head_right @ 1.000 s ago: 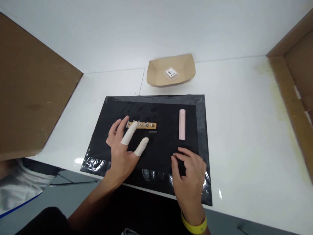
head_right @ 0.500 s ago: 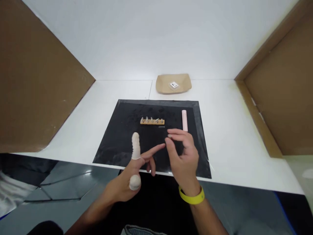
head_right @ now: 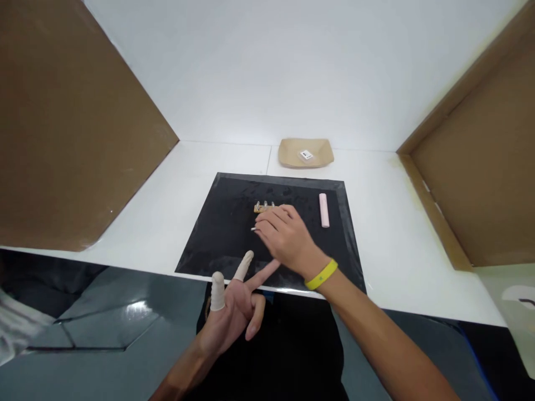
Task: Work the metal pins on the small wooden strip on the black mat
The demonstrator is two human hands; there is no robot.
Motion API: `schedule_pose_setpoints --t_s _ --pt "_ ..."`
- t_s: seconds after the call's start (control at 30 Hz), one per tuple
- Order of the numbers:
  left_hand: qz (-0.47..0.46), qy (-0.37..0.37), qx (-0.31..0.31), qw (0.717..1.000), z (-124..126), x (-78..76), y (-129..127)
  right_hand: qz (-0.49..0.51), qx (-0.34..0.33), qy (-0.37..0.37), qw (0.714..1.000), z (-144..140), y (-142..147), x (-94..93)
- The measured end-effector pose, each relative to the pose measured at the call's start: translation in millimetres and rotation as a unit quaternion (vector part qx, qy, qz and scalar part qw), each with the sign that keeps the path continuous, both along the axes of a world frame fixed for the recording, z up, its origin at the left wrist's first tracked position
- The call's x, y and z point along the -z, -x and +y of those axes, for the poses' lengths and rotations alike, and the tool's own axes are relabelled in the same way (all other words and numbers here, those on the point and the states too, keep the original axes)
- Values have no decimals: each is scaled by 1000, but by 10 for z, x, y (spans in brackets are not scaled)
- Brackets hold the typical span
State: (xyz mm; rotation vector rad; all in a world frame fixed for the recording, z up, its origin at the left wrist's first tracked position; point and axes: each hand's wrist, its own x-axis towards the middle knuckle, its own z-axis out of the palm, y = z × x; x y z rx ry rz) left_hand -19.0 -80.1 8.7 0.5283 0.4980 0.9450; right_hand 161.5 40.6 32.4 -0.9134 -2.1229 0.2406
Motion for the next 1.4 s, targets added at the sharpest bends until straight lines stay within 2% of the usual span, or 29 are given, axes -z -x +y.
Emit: schedule_pose_setpoints --t_s 0.07,0.1,0.13,0.17,0.2,0.23,0.3,0.33,0.37,0.4,0.43,0.5,0.63,0.7,0.77,0.87,1.13,1.3,1.4 --pt "48 -71 48 995 60 23 118 -138 49 -115 983 144 -290 35" --pt "99 -133 66 984 118 28 179 -158 91 -148 972 188 -434 79" --pt "204 -189 59 959 196 29 236 -162 122 -154 967 206 -561 138" --pt "335 -235 55 911 291 30 283 -147 139 -143 969 196 -663 210" --pt "463 -267 31 845 396 33 316 -124 154 -114 974 161 -735 288" --pt "557 -305 -27 772 503 41 334 -103 168 -88 976 106 -775 365" --pt "670 -346 -77 652 690 75 316 -81 188 -44 978 -33 -775 494" --pt "699 -360 -92 611 756 100 284 -76 198 -26 977 -103 -747 538" --pt "715 -370 -100 585 800 127 238 -72 210 -10 975 -165 -708 569" --pt "721 -378 -105 572 822 154 183 -67 222 6 973 -217 -666 588" --pt "719 -382 -106 571 828 178 121 -64 233 21 970 -256 -625 600" --pt "707 -375 -95 592 814 210 -12 -58 250 41 966 -300 -555 613" --pt "680 -290 -9 673 845 198 -255 -51 262 55 962 -307 -482 651" --pt "671 -237 31 702 916 162 -347 -45 261 66 962 -301 -466 675" --pt "672 -206 64 708 999 117 -420 -36 259 78 962 -297 -454 696" --pt "678 -191 100 702 1089 58 -497 -32 247 87 964 -290 -437 717" --pt "667 -180 102 716 1108 79 -545 -23 224 111 968 -271 -406 764" --pt "637 -139 110 750 1088 62 -528 -22 210 114 971 -286 -400 776" --pt "591 -127 88 792 1058 62 -502 -22 206 118 971 -301 -407 779"
